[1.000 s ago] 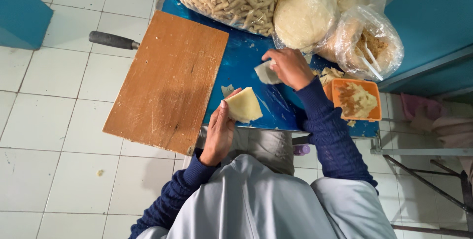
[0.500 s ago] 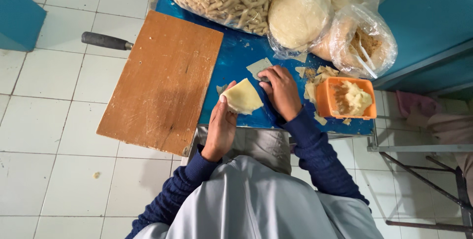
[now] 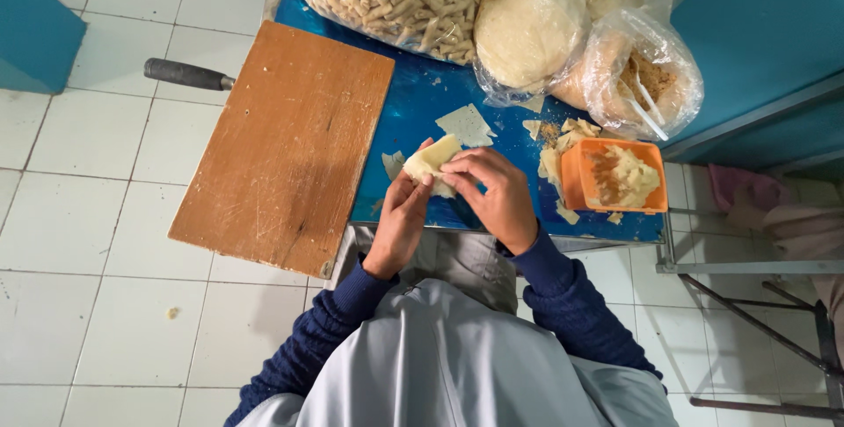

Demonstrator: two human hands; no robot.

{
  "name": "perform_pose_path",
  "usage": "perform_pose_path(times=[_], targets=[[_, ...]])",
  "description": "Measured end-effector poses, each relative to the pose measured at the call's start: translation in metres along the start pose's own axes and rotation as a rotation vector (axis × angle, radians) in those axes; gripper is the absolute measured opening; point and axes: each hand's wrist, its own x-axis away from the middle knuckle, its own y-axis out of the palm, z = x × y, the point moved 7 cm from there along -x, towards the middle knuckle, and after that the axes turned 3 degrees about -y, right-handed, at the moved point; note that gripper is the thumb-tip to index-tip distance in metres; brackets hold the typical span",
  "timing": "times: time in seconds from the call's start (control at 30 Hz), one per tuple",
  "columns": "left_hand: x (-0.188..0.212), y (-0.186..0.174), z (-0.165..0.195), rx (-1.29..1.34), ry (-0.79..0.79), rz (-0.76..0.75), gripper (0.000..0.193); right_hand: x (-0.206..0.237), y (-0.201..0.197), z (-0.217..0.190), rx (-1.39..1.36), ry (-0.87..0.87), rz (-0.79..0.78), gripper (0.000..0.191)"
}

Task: The person sits at a blue table and folds thin dough sheets around spoonfuls of filling taken from an orange container, pressing the edges to seal each pastry and stacking the finished pieces on the table. A large ball of dough and bags of already-folded pieces sit nearby.

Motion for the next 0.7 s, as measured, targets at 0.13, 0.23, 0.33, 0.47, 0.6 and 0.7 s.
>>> perform_pose_path(times=[0.13,0.23,0.33,0.47,0.6,0.7], targets=[[0.0,0.001,0.004,-0.117,0.005,-0.014,0.06,0.006,0.003,0.031,-0.154,0.179,-0.034,0.009],[0.0,0.0,0.005,-0.211,0.005,0.009,0.063,0.013,0.013,0.054,-0.328,0.362,-0.06,0.014],[-0.008,-0.003,0.006,-0.27,0.049,0.082,0.059,0.015,0.019,0.063,-0.423,0.389,-0.093,0.016],[-0.013,-0.006,0.004,-0.274,0.04,0.1,0.055,0.018,0.024,0.071,-0.517,0.43,-0.145,0.017],[-0.013,-0.007,0.0,-0.268,0.031,0.065,0.053,0.021,0.026,0.079,-0.513,0.469,-0.155,0.017],[-0.015,-0.007,-0.002,-0.249,0.022,0.045,0.054,0.019,0.028,0.082,-0.61,0.507,-0.146,0.017]])
